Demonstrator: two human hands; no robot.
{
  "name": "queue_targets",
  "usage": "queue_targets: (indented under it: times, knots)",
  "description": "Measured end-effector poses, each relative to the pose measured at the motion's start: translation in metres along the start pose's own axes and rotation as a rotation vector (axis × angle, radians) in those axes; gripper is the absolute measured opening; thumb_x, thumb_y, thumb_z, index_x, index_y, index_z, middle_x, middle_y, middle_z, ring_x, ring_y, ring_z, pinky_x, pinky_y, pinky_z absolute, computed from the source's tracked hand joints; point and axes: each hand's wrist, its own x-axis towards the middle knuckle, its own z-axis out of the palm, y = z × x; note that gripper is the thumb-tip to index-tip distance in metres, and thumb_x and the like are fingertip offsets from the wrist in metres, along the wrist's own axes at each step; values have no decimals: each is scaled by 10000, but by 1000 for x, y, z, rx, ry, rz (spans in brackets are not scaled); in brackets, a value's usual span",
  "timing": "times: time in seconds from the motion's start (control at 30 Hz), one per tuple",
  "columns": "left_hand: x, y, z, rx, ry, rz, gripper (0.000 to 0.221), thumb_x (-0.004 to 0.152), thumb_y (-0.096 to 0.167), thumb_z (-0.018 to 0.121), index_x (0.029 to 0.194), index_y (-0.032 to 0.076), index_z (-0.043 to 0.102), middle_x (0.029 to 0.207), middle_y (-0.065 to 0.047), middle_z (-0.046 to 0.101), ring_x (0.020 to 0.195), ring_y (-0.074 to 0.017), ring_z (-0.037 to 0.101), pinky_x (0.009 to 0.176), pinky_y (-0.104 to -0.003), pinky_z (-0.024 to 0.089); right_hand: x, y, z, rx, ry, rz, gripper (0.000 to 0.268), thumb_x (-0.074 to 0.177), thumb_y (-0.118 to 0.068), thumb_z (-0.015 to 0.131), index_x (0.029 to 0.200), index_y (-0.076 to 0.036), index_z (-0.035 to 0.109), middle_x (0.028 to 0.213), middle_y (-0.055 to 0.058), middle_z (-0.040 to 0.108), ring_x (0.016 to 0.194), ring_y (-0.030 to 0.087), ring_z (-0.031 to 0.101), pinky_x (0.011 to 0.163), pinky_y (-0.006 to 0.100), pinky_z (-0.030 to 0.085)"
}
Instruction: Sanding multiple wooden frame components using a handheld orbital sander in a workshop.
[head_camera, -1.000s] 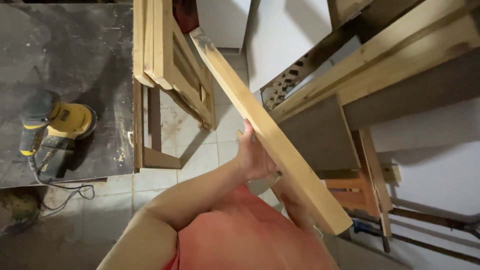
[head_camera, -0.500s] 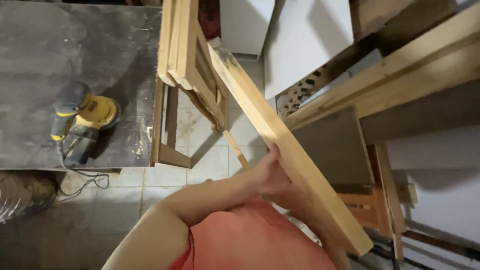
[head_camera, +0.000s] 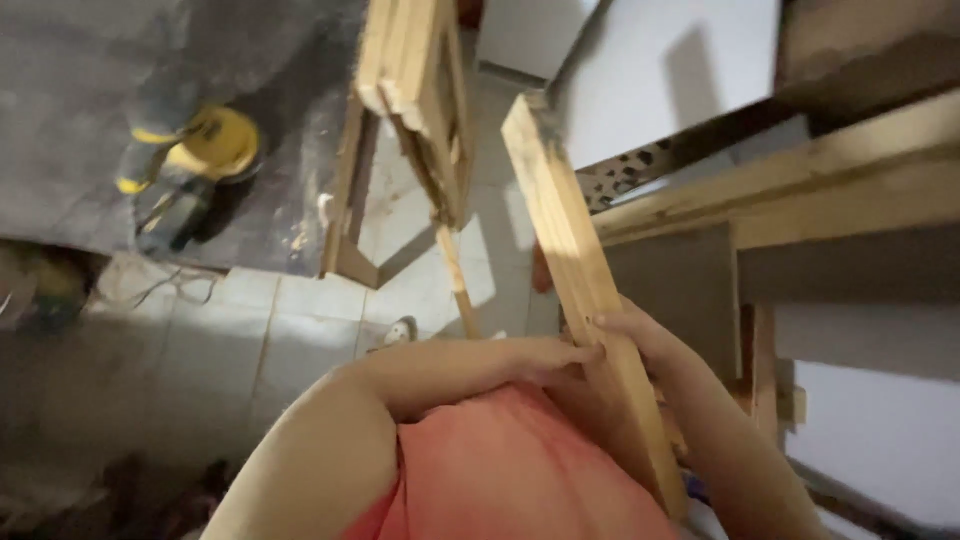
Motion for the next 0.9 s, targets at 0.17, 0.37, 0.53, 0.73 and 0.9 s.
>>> queue_targets:
  times: [0.17,0.37,0.53,0.73,0.9]
  knots:
    - [-45,38,-136,1365,426,-236,958,545,683,956,1331,188,722,1254,-105,736,1244,-307,700,1010,-442,575,41,5,21,-131,29,41,1069,781,-291,804,1635,-19,223,1396,387,434,1263,508,510,1085,776,322]
    - [-310,242,-147,2050,1628,718,504,776,97,844,1217,11,616,1136,-238,594,994,-405,598,821,-519,547,141,89,-38,-128,-113,106,520,813,-341,721,1153,45,644,945,244,710,809,396,701,710,522,579]
    - [-390,312,-210,2030,1806,-65,808,744,523,812,1455,197,606,1363,-318,538,1197,-574,499,913,-772,418,162,93,-19,-216,-126,-27,378,819,-280,722,1060,11,744,946,185,768,809,309,726,704,447,596]
    - [-396,350,-176,1930,1397,-190,946,762,334,895,1601,219,472,1330,-329,411,983,-671,592,736,-753,559,140,85,9,-135,34,77,375,798,-216,723,1103,-2,679,904,193,751,793,305,719,718,411,572]
    - [-398,356,-193,2072,1412,-188,829,757,372,840,1516,177,570,1332,-261,422,983,-588,633,697,-707,584,126,82,8,-145,-31,19,278,845,-235,711,952,22,710,811,187,762,709,303,741,673,428,597]
